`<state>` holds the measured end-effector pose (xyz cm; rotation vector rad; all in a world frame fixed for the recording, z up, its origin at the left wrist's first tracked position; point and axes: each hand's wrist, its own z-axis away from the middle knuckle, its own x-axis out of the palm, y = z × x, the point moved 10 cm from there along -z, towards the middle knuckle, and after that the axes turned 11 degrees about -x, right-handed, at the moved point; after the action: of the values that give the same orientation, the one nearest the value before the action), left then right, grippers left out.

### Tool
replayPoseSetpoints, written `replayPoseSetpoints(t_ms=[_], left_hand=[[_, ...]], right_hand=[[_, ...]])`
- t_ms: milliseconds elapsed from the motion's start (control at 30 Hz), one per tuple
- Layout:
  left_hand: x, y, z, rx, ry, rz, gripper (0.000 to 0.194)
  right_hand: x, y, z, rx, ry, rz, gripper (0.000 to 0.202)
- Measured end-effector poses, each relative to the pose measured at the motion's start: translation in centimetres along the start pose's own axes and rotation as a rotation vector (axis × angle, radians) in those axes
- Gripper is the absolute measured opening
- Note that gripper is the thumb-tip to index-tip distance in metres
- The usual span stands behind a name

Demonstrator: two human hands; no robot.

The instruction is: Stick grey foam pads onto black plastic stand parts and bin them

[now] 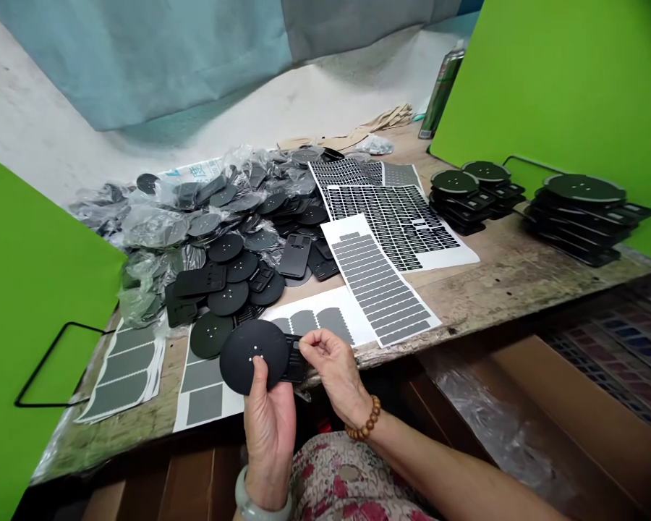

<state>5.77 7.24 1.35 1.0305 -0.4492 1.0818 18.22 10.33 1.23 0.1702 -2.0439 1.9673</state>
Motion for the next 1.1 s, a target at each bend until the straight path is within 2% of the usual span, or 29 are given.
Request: replayPoseSetpoints(t_ms=[300, 667, 1100], left_hand=[[-0.3, 0.1, 0.2, 0.026, 0.007, -0.043, 0.029], [-0.6, 0.2, 0.2, 0.044, 0.009, -0.066, 0.03], [-0.7, 0.0, 0.6, 0.053, 0.027, -0.109, 0.028]], right_hand=[[-0.1, -0.2, 0.0, -0.043, 0.009, 0.143, 0.012], [-0.3, -1.7, 0.3, -0.195, 0.069, 0.346, 0.008], [-0.4, -2.2, 0.3, -0.218, 0.107, 0.329, 0.008]])
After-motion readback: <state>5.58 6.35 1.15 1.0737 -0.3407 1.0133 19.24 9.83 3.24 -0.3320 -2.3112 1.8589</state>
